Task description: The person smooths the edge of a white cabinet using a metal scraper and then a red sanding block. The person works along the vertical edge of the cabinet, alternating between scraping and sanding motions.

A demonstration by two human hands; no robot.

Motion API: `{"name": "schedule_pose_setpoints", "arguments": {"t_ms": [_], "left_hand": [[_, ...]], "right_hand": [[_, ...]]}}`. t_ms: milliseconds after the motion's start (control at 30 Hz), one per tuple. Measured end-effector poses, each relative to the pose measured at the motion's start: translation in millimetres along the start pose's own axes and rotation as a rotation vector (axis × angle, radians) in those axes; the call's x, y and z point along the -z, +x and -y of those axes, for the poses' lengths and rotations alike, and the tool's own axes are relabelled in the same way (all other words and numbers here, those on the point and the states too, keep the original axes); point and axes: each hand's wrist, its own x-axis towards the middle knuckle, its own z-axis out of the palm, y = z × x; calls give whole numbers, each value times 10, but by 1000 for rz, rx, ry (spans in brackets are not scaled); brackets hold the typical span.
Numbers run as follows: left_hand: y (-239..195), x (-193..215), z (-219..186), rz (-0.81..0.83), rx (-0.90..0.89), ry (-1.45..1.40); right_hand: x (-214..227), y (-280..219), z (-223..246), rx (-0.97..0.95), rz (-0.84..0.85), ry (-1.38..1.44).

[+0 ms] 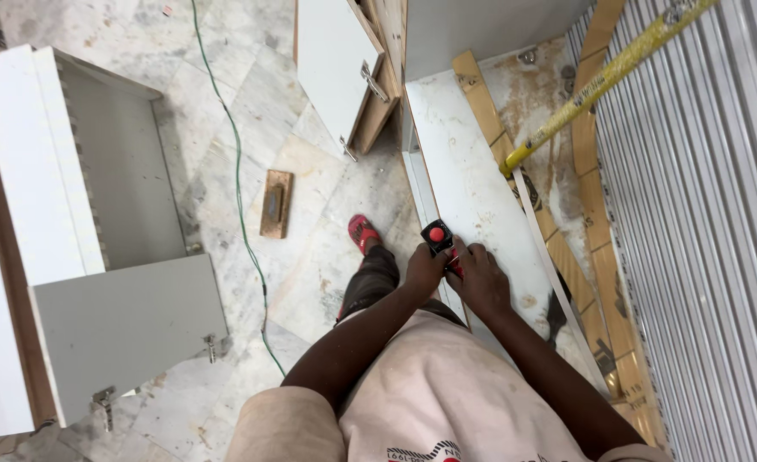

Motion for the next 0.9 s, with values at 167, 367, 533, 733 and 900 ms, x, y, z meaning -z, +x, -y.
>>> {"name": "schedule_pose_setpoints", "arguments": {"t_ms": [167,367,533,733,900], "left_hand": [[767,307,-316,-72,-168,-55],[1564,632,-734,-94,-154,-22],[775,424,-404,52,-250,-15],[-4,133,-146,-1,-102,56],[926,395,-510,-127,-229,70]], "right_hand": [[49,950,-7,25,1,-47],[140,1813,-17,94,-36,38],[130,953,-69,-5,55,31],[113,316,-13,-45,90,11],[120,1253,-64,40,4,-22]]}}
